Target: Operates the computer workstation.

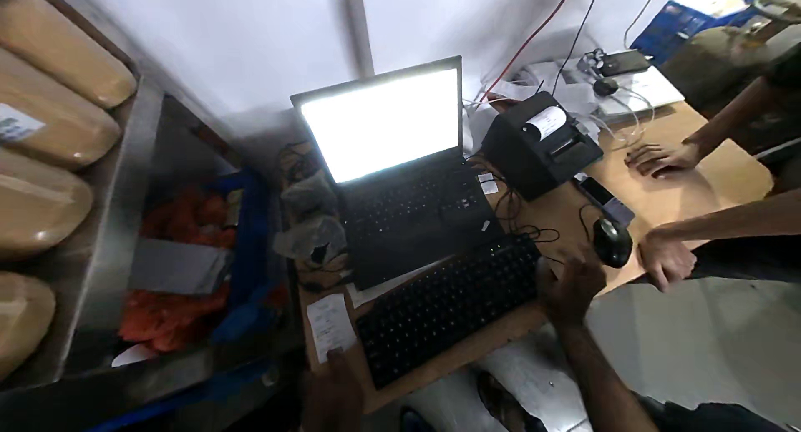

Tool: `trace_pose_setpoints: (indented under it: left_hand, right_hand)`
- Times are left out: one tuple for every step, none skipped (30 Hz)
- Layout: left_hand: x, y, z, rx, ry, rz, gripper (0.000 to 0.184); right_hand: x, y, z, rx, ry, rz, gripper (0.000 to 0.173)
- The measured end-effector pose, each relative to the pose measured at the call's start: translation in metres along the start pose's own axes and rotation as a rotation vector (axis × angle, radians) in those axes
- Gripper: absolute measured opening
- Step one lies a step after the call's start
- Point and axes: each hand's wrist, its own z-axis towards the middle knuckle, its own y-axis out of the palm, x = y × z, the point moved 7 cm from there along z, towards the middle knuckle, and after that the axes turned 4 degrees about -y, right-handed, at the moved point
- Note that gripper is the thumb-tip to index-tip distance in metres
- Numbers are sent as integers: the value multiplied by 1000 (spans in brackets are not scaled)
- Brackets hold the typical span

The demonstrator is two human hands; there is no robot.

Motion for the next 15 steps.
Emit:
trace_pose_setpoints:
  left_hand:
    - [-1,1,0,12,4,1,71]
    - [-2,2,0,32,12,9,71]
    - [-2,2,0,47,18,14,72]
    - [-2,3,-1,52,19,25,73]
    - [-2,3,-1,49,14,40,73]
    - [-2,3,-1,41,3,48,73]
    - [-4,4,0,39,-3,37,73]
    - [-6,6,1,36,-13,27,73]
    - [-7,7,3,32,-21,20,73]
    - [-6,7,3,24,-31,17,72]
    - [-5,6,3,23,-40,11,71]
    - [-4,5,3,31,-49,1,70]
    - [-3,3,3,35,-52,-5,70]
    - [-2,1,2,31,-55,-4,70]
    - [0,0,0,19,-64,11,71]
  right_hand:
    - [28,4,14,-28,26,-35,55]
    - [53,9,24,-44,40,-60,58]
    - [74,14,32,-48,45,-88,61]
    - [88,18,36,-50,44,-99,63]
    - [98,20,39,-53,42,-102,64]
    - [103,21,40,-57,40,-96,63]
    - [104,21,41,-51,35,-105,62]
    - [102,19,42,-40,33,-107,60]
    - [101,17,43,-32,38,-109,58]
    - [100,15,44,-18,37,-113,54]
    - [100,13,46,-3,36,-120,51]
    - [103,12,47,28,24,-146,48]
    - [107,11,49,48,12,-157,47]
    - [112,12,50,60,6,-163,47]
    - [117,14,51,51,14,-166,47]
